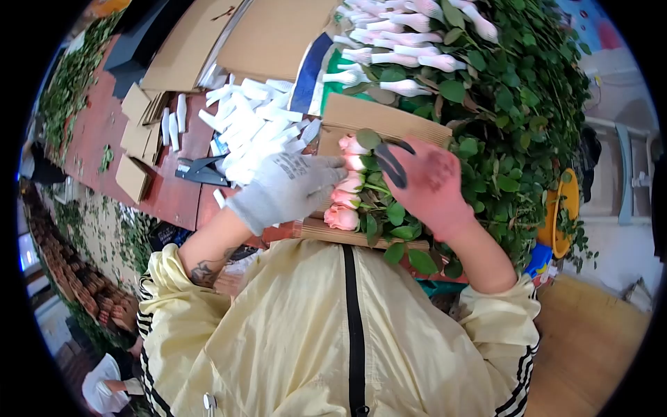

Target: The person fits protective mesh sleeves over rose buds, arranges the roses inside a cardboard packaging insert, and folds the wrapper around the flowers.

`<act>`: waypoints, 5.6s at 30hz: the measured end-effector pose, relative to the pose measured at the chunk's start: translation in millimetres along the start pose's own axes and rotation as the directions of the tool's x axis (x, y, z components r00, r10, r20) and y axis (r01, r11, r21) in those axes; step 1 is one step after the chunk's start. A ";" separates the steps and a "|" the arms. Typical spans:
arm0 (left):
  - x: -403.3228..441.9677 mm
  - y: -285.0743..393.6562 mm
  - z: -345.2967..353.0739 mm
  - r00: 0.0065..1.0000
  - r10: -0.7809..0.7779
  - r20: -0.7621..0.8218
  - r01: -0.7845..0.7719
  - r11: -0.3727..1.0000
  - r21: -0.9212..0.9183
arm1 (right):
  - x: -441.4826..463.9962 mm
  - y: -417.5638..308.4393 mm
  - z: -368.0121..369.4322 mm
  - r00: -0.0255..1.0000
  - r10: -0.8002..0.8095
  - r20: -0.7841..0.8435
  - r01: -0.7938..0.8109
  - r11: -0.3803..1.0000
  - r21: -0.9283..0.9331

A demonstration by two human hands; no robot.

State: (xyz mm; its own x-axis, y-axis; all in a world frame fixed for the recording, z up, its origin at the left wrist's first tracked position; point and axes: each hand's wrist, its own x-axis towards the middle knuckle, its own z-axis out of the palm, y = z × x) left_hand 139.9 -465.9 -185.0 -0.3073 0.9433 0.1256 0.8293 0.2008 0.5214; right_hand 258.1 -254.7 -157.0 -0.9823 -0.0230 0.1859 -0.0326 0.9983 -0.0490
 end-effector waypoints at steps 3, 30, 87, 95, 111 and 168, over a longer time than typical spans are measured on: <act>-8.4 5.0 -32.1 0.988 0.011 -0.156 -0.018 0.999 -0.048 | -19.5 0.3 -16.9 1.000 -0.030 -0.008 0.031 0.995 0.096; -6.9 0.9 17.1 0.988 0.063 0.141 -0.081 0.988 0.130 | -33.0 -12.0 18.4 0.953 -0.294 0.067 0.293 0.956 0.028; -35.0 63.5 29.5 0.998 -0.031 -0.058 0.038 0.991 0.125 | -21.4 -18.9 13.9 0.831 -0.262 0.490 0.184 0.962 0.203; -26.3 70.9 25.6 0.985 -0.108 0.131 0.077 0.973 0.218 | -14.1 -16.7 0.2 0.947 -0.130 0.292 0.125 0.992 0.037; -18.7 55.6 40.4 0.992 -0.041 -0.122 0.051 0.995 0.083 | -0.1 -1.6 12.6 0.994 0.046 0.099 -0.058 0.991 0.120; -225.1 -347.8 -129.2 -0.116 -0.739 -0.664 0.226 0.631 -0.742 | -43.8 11.9 -8.7 0.854 0.441 0.275 -0.482 0.476 0.736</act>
State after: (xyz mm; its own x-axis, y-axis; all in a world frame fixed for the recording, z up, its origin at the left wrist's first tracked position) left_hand -139.6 -782.2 -285.6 -0.8870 -0.4330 0.1604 0.1077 0.1437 0.9837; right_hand 302.3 -241.3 -157.2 -0.9043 0.4060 -0.1322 0.3223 0.4462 -0.8349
